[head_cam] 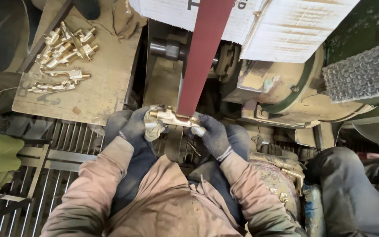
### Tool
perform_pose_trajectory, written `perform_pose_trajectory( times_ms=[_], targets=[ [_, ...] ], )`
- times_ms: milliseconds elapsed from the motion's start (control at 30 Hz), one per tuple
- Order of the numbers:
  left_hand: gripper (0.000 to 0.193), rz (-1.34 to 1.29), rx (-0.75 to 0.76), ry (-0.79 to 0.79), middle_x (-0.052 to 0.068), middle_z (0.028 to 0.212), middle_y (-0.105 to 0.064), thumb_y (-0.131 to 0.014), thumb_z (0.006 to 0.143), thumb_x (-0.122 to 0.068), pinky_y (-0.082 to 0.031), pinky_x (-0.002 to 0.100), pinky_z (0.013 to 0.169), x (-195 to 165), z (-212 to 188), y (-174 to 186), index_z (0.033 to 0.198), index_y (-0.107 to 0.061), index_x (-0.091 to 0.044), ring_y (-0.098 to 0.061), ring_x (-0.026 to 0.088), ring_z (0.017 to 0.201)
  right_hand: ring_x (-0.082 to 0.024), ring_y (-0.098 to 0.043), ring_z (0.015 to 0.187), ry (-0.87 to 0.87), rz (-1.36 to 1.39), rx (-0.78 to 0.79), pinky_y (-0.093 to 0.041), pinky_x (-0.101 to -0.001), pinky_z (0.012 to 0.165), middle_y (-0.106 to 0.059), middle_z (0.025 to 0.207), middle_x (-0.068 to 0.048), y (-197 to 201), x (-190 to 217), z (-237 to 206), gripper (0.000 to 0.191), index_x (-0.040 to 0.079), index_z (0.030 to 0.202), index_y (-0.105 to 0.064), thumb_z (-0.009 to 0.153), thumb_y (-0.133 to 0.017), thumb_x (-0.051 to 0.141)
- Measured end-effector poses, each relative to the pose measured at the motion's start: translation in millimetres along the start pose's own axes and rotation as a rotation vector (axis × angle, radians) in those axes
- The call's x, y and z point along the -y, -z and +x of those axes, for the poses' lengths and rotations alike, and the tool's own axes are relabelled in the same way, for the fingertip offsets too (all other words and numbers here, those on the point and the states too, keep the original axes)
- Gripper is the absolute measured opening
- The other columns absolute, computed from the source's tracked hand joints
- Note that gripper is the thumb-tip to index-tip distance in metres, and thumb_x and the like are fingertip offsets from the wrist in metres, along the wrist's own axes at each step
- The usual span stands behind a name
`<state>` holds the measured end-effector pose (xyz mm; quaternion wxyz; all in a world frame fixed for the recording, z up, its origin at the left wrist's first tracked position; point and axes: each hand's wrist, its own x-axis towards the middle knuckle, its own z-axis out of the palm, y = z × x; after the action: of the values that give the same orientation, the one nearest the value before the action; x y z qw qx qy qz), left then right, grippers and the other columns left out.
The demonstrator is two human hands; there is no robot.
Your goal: The person repeatedly picks up small brass-colored metal parts and presses them against a moving belt sander to smooth or shape their surfaces. They handle the parts one at a time, rotate them to contact different edges, and place finished pieces on a nearby surface.
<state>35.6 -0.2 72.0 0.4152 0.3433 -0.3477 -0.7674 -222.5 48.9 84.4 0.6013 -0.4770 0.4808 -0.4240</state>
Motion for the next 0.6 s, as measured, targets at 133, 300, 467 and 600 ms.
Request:
perform_pose_trajectory(
  times_ms=[133, 300, 467, 600],
  targets=[
    [0.040, -0.072, -0.113, 0.014, 0.018, 0.105, -0.073, -0.069, 0.086, 0.005, -0.064, 0.042, 0.073, 0.3, 10.1, -6.0, 0.125, -0.062, 0.005, -0.074, 0.027, 0.082, -0.012, -0.070, 0.085, -0.085, 0.018, -0.078, -0.061, -0.0265, 0.079, -0.073, 0.104, -0.006, -7.5, -8.3, 13.3, 0.034, -0.005, 0.126, -0.064, 0.093, -0.064, 0.001],
    [0.030, -0.106, -0.160, 0.035, 0.016, 0.092, -0.073, -0.068, 0.088, 0.004, -0.064, 0.040, 0.065, -1.3, 8.7, -14.6, 0.118, -0.065, 0.005, -0.072, 0.025, 0.072, -0.014, -0.069, 0.082, -0.124, 0.165, -0.071, -0.063, -0.0306, 0.074, -0.073, 0.098, -0.009, -9.6, -10.9, 17.9, 0.032, -0.004, 0.126, -0.065, 0.097, -0.063, 0.010],
    [0.021, -0.052, -0.205, 0.068, 0.015, 0.084, -0.070, -0.068, 0.089, 0.003, -0.062, 0.040, 0.060, -3.3, 11.5, -21.1, 0.110, -0.068, 0.006, -0.069, 0.023, 0.067, -0.015, -0.069, 0.078, -0.219, 0.247, -0.110, -0.064, -0.0333, 0.069, -0.072, 0.094, -0.010, -9.8, -13.5, 26.5, 0.029, -0.005, 0.117, -0.066, 0.100, -0.063, 0.017],
    [0.018, -0.059, -0.231, 0.088, 0.015, 0.081, -0.070, -0.065, 0.091, -0.002, -0.058, 0.039, 0.054, 4.9, 16.5, -19.8, 0.106, -0.069, 0.007, -0.068, 0.023, 0.062, -0.016, -0.068, 0.073, -0.287, 0.338, -0.161, -0.065, -0.0349, 0.065, -0.069, 0.088, -0.008, -10.1, -12.8, 38.3, 0.029, -0.004, 0.116, -0.066, 0.099, -0.064, 0.020]
  ],
)
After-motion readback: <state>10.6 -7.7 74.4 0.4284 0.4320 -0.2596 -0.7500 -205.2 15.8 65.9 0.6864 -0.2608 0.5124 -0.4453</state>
